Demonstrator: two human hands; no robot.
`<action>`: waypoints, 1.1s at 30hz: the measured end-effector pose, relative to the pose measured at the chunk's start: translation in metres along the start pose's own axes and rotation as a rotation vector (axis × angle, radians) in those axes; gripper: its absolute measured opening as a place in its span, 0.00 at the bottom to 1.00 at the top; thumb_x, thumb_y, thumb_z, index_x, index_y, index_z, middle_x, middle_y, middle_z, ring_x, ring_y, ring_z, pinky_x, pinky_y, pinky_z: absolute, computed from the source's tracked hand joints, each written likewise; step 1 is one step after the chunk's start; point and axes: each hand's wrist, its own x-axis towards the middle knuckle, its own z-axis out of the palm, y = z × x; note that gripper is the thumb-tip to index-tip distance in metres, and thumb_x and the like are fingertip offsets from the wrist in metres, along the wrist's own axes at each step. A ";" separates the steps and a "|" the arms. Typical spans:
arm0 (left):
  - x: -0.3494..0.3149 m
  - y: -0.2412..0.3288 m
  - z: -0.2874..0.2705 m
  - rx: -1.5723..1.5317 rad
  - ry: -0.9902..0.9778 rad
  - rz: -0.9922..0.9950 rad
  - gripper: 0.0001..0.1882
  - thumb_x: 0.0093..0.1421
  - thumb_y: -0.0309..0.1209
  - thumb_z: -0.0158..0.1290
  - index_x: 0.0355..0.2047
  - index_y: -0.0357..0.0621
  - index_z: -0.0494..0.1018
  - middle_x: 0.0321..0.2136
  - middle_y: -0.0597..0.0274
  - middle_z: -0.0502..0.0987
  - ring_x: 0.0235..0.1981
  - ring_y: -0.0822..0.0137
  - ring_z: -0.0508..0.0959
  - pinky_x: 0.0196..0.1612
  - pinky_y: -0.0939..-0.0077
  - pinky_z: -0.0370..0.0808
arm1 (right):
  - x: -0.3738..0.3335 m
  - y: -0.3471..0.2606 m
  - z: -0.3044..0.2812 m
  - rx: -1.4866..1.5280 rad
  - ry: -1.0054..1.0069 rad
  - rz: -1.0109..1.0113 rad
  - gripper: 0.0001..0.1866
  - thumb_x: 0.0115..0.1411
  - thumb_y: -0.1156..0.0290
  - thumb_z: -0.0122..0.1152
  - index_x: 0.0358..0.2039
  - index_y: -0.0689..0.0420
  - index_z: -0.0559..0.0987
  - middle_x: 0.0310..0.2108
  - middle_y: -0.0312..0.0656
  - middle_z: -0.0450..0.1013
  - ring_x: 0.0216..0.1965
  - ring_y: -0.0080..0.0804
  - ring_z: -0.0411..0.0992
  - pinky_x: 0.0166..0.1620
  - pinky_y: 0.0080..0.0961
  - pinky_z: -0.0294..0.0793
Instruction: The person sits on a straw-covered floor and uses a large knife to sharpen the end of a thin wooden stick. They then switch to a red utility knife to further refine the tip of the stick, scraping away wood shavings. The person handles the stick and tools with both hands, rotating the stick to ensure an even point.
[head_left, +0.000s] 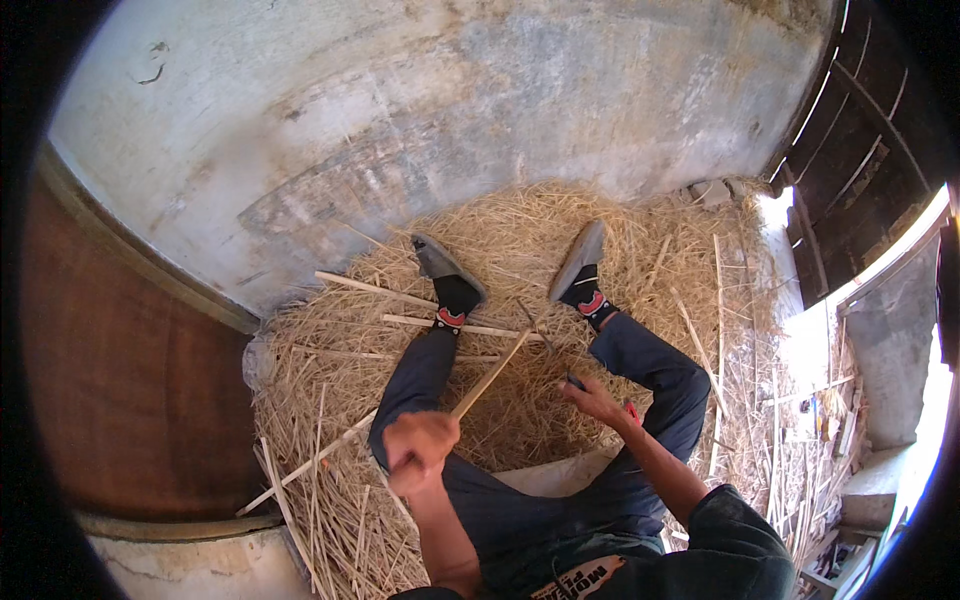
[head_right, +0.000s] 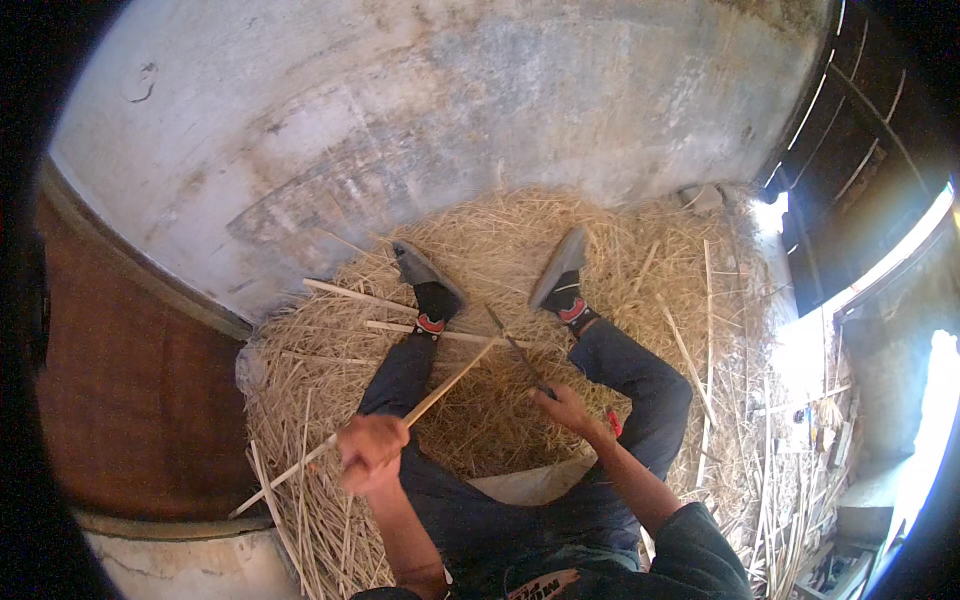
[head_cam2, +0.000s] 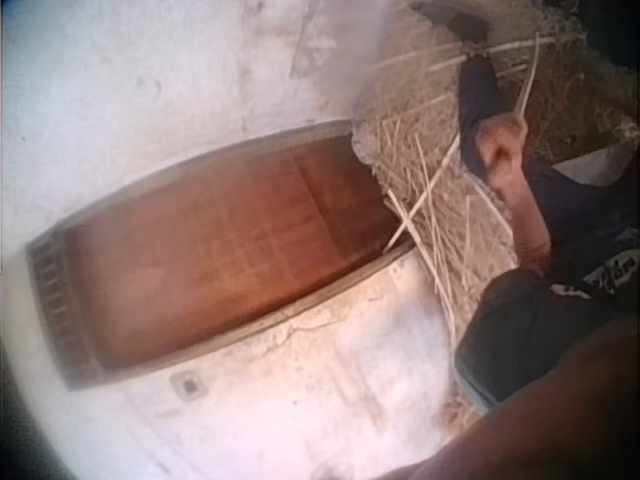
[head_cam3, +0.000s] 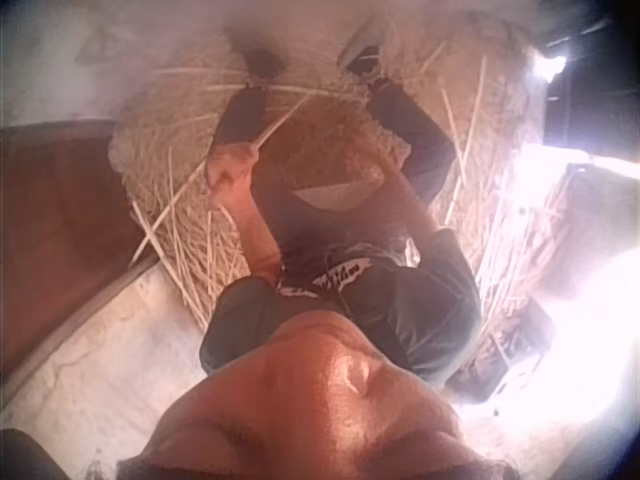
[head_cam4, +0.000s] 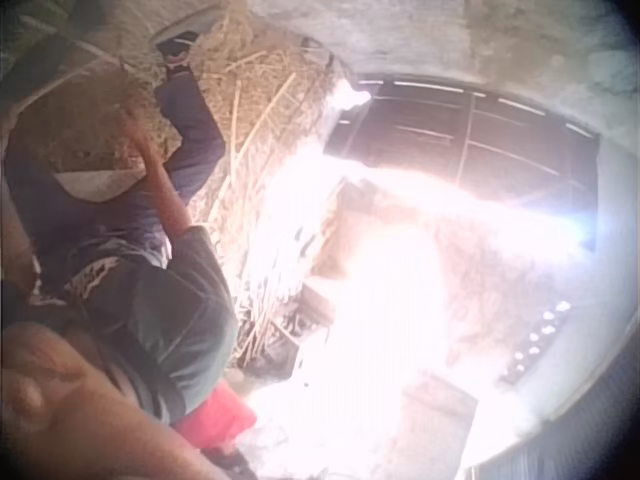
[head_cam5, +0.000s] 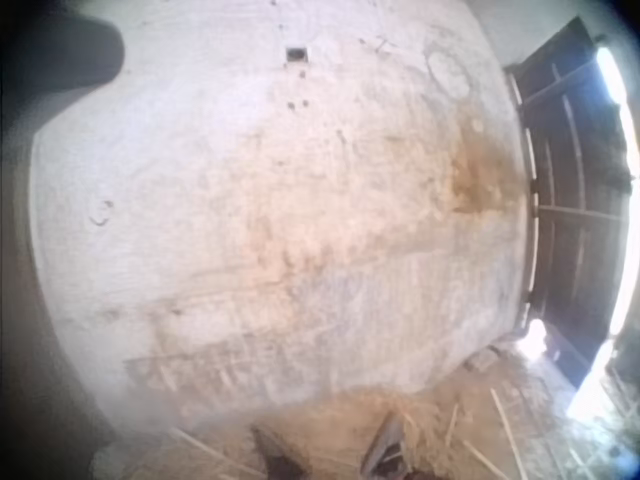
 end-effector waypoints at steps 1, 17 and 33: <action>-0.003 0.020 0.005 0.039 -0.047 0.038 0.10 0.45 0.27 0.56 0.16 0.49 0.64 0.08 0.72 0.59 0.09 0.72 0.54 0.31 0.70 0.59 | -0.017 -0.044 -0.002 -0.160 0.072 -0.145 0.25 0.68 0.53 0.63 0.52 0.64 0.76 0.22 0.50 0.74 0.25 0.37 0.76 0.31 0.37 0.74; -0.052 0.047 0.006 0.086 0.057 -0.799 0.40 0.58 0.20 0.62 0.69 0.45 0.57 0.63 0.47 0.65 0.56 0.58 0.74 0.50 0.68 0.75 | -0.065 -0.204 -0.109 -0.748 0.686 -0.840 0.19 0.64 0.55 0.67 0.37 0.59 0.74 0.22 0.51 0.75 0.23 0.56 0.76 0.27 0.45 0.73; -0.049 -0.021 0.058 1.165 0.194 -0.608 0.21 0.77 0.42 0.42 0.34 0.37 0.71 0.14 0.55 0.66 0.13 0.60 0.68 0.20 0.62 0.63 | -0.050 -0.227 -0.141 -1.011 0.609 -0.973 0.24 0.67 0.45 0.59 0.37 0.56 0.75 0.23 0.49 0.76 0.24 0.51 0.77 0.27 0.42 0.73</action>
